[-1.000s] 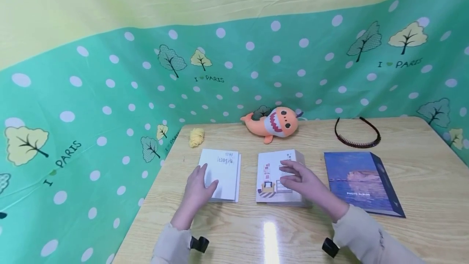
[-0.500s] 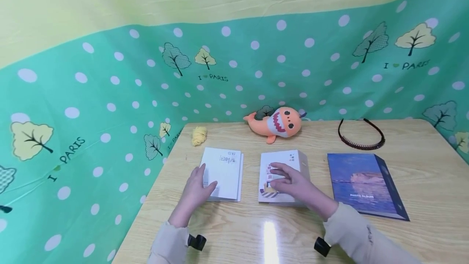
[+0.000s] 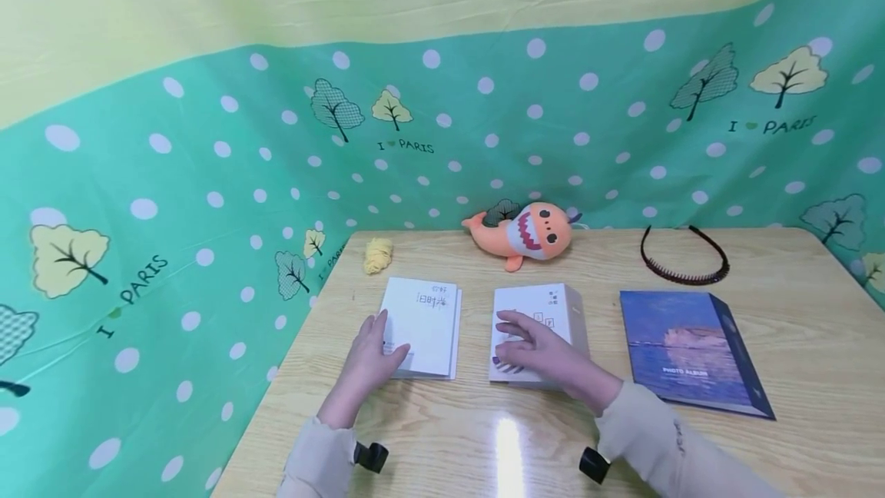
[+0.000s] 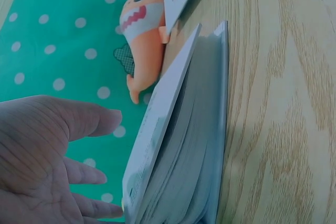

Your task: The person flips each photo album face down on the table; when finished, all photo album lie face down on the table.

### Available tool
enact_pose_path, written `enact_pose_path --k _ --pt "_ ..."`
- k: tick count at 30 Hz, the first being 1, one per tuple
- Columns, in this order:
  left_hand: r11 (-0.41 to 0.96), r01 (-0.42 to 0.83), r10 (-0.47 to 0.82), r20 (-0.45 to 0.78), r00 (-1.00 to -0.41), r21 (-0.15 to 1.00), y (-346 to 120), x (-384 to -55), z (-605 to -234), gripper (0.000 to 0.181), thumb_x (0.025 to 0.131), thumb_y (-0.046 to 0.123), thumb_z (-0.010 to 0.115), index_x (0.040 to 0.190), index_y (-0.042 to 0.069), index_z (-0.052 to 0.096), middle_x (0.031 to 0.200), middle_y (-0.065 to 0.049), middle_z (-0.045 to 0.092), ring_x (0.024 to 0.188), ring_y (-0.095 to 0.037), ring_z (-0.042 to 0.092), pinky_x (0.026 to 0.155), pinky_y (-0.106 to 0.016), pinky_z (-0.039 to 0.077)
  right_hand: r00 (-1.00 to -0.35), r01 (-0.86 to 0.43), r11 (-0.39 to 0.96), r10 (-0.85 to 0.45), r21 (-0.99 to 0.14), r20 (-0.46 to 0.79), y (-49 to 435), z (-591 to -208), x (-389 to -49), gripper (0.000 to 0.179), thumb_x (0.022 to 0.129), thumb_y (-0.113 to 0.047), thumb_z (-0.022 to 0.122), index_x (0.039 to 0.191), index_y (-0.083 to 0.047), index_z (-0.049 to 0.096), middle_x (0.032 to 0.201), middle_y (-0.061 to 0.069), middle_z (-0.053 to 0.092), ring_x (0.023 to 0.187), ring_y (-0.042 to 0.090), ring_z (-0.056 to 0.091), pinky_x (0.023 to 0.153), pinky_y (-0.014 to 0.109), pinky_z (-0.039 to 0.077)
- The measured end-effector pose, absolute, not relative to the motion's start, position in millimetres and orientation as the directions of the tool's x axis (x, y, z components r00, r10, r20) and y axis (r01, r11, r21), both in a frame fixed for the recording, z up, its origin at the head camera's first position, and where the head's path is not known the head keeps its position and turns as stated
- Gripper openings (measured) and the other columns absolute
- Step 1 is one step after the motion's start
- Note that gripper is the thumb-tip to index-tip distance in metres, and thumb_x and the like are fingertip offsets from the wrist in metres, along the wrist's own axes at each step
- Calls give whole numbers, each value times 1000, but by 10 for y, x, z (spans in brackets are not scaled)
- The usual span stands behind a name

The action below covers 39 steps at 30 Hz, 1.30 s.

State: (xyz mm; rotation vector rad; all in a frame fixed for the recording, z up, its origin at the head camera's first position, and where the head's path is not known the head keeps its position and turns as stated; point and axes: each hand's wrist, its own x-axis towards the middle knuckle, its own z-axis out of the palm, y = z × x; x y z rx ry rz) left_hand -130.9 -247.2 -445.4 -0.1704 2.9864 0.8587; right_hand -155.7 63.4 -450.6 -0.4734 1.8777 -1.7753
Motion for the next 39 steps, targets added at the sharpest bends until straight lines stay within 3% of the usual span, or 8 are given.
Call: enact_pose_path --k 7,13,23,30,39 --pt "845 -94 -82 -47 -996 526 -2457 -1298 -4468 83 88 27 69 151 -5 25 152 -36 18 137 -53 24 111 -60 24 -790 124 48 -599 -991 -128 520 -4517 -1541 80 92 -30 68 153 -2 24 153 26 30 130 37 46 98 39 48" --pt "859 -98 -85 -48 -995 502 -2439 -1305 -4470 84 88 26 70 151 -6 23 152 -36 17 137 -54 23 110 -61 24 -769 151 26 -625 -988 -134 415 -4564 -1513 81 92 -28 68 153 -2 22 155 25 27 134 40 40 106 41 41" --pt "879 -97 -85 -47 -995 468 -2385 -1320 -4549 88 86 27 72 151 -7 22 152 -38 13 137 -56 20 109 -62 24 -756 166 4 -642 -986 -129 193 -4645 -1452 86 89 -20 71 154 -1 19 155 28 22 135 44 38 108 45 38" --pt "885 -89 -83 -34 -996 458 -2356 -1331 -4584 91 84 29 74 151 -6 23 153 -38 9 139 -55 17 109 -63 24 -744 180 37 -648 -983 -160 75 -4635 -1399 91 87 -25 73 156 -7 16 158 23 19 136 42 36 110 52 32" --pt "891 -112 -89 -71 -993 440 -2345 -1312 -4626 92 84 31 74 152 -3 22 155 -35 4 140 -54 13 108 -64 24 -742 195 34 -648 -980 -171 8 -4687 -1340 93 87 -24 73 155 -3 14 156 30 15 138 47 29 111 55 27"
